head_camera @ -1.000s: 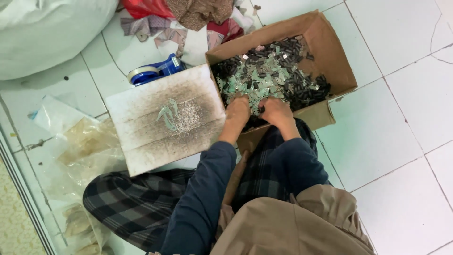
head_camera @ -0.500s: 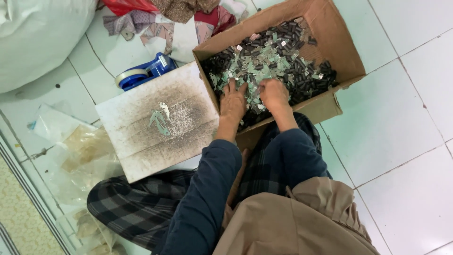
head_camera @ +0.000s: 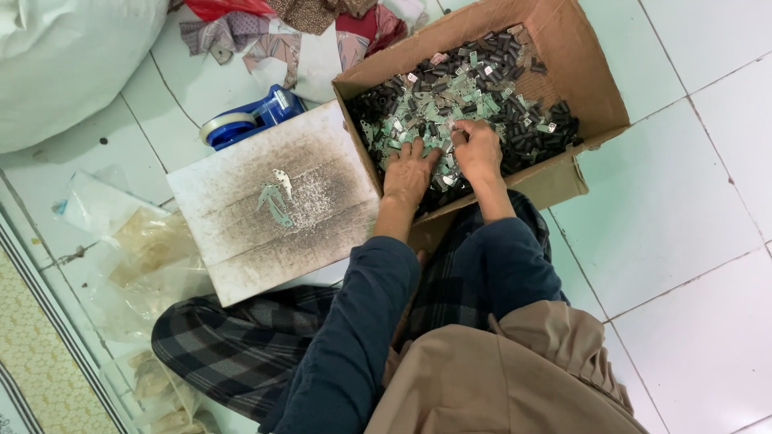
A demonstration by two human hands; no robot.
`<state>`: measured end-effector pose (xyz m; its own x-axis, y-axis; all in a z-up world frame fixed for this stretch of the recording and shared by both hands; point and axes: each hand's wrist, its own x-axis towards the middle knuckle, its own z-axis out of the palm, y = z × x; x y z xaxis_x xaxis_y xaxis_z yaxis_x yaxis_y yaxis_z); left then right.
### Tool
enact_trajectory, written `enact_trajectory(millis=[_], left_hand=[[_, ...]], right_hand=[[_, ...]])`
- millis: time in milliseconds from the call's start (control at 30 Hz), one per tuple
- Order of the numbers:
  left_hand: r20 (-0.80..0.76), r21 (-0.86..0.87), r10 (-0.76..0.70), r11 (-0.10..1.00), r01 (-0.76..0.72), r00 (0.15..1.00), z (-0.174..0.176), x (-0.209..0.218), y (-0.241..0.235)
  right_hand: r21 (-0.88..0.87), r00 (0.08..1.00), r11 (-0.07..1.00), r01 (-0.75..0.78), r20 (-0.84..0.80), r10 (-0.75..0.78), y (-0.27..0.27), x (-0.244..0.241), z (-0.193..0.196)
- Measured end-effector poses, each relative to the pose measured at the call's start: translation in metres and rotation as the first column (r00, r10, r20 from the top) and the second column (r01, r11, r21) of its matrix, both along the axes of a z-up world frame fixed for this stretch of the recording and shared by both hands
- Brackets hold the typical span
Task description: The person sits on the floor and repeatedly picks small green and black plastic pieces from a cardboard box, places them into small clear plastic bags, and sets the filled bags aside. The person uses both hands to handle the pieces and bags throughout the clip.
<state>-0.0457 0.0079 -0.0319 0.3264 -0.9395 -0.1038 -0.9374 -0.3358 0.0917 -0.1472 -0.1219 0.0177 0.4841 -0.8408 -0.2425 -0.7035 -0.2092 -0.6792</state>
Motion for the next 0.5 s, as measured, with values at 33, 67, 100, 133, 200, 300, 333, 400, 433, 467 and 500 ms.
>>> enact_trajectory(millis=[33,67,100,133,200,300,333,400,433,467,500], left_hand=[[0.039,-0.01,0.008,1.0,-0.007,0.999,0.006,-0.001,0.001],[0.078,-0.02,0.015,1.0,-0.014,0.997,0.013,-0.002,0.002],[0.079,-0.019,0.017,1.0,-0.015,0.997,0.014,-0.002,0.002],[0.095,-0.013,0.025,1.0,-0.024,0.995,0.016,-0.003,0.002],[0.116,-0.008,0.031,1.0,-0.031,0.993,0.019,-0.002,0.002],[0.134,-0.059,0.022,0.998,-0.014,0.991,0.023,-0.003,0.004],[0.151,-0.096,0.016,0.995,-0.002,0.988,0.023,-0.004,0.004],[0.173,-0.134,0.009,0.991,0.015,0.985,0.013,-0.003,0.001],[0.147,-0.164,0.01,0.986,0.014,0.989,0.002,-0.003,0.0],[0.12,-0.193,0.011,0.981,0.013,0.993,-0.008,-0.003,-0.001],[0.123,-0.194,0.011,0.981,0.013,0.992,-0.008,-0.001,-0.003]], right_hand=[[0.0,1.0,1.0,0.003,-0.011,-0.003,-0.001,0.0,-0.001],[0.0,1.0,1.0,0.006,-0.023,-0.006,-0.001,0.0,-0.002],[0.001,1.0,1.0,0.005,-0.022,-0.005,0.0,0.0,-0.001],[0.006,1.0,1.0,0.012,-0.003,-0.012,0.0,-0.001,0.0],[0.009,1.0,1.0,0.021,0.02,-0.021,-0.004,0.001,-0.005],[0.016,0.999,0.999,0.035,0.008,-0.035,-0.008,0.001,-0.015],[0.008,0.999,0.999,0.04,0.022,-0.04,-0.006,0.002,-0.012],[-0.001,0.998,0.999,0.048,0.041,-0.048,-0.006,0.002,-0.007],[-0.004,0.997,0.999,0.053,0.06,-0.053,-0.005,0.002,-0.005],[-0.007,0.995,0.998,0.059,0.078,-0.058,-0.005,0.002,-0.003],[-0.008,0.995,0.998,0.059,0.081,-0.058,-0.006,0.002,-0.005]])
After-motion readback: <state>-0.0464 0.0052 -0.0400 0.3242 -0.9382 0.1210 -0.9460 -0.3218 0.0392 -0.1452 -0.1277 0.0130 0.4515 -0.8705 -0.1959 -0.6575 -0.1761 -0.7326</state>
